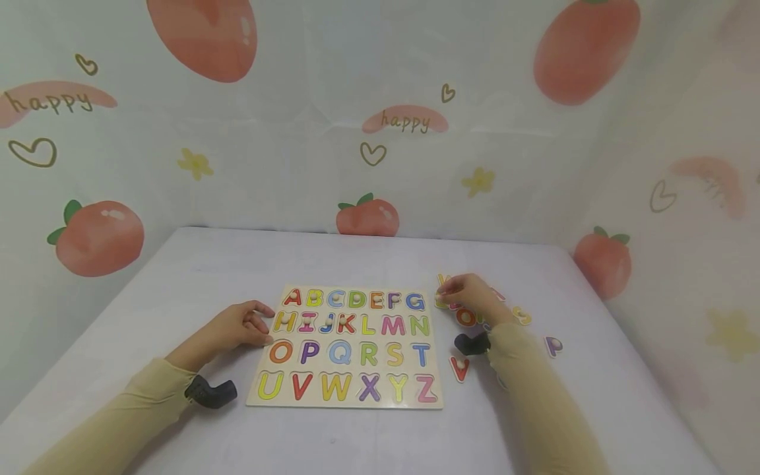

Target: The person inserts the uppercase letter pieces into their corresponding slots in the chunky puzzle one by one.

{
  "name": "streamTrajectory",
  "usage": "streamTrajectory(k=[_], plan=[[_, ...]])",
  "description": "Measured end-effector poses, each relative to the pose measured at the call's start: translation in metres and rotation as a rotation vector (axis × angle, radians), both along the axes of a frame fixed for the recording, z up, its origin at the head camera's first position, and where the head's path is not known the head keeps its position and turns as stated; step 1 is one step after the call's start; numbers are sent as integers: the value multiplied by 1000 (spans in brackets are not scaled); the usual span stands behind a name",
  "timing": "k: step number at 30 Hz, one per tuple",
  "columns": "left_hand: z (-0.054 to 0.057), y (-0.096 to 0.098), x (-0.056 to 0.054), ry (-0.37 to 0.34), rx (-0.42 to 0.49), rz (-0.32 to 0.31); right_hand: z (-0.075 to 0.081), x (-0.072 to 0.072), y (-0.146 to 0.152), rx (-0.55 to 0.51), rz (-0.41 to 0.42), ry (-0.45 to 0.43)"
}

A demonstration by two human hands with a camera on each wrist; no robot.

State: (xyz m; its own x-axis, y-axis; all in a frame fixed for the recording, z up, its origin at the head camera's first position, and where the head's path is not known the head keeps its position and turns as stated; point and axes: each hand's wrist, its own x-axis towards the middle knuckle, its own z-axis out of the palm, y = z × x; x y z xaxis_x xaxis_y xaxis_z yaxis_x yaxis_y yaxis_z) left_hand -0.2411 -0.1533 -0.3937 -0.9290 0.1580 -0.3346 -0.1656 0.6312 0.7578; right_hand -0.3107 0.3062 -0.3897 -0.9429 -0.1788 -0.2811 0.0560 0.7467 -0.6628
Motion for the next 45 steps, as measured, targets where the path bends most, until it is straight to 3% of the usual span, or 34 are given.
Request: streamTrajectory(k=[11, 23, 33, 39, 45], plan=[[0, 1, 0, -4, 1, -7, -1, 0, -4, 33, -22, -50], [-2, 2, -1, 10, 2, -7, 2, 1, -1, 46, -20, -17], [2, 2, 0, -3, -9, 2, 19, 4, -5, 56, -8, 18], [3, 1, -1, 1, -9, -3, 29, 7, -18, -3, 19, 29], [1, 0, -1, 7, -23, -7, 33, 20, -52, -46, 71, 68]])
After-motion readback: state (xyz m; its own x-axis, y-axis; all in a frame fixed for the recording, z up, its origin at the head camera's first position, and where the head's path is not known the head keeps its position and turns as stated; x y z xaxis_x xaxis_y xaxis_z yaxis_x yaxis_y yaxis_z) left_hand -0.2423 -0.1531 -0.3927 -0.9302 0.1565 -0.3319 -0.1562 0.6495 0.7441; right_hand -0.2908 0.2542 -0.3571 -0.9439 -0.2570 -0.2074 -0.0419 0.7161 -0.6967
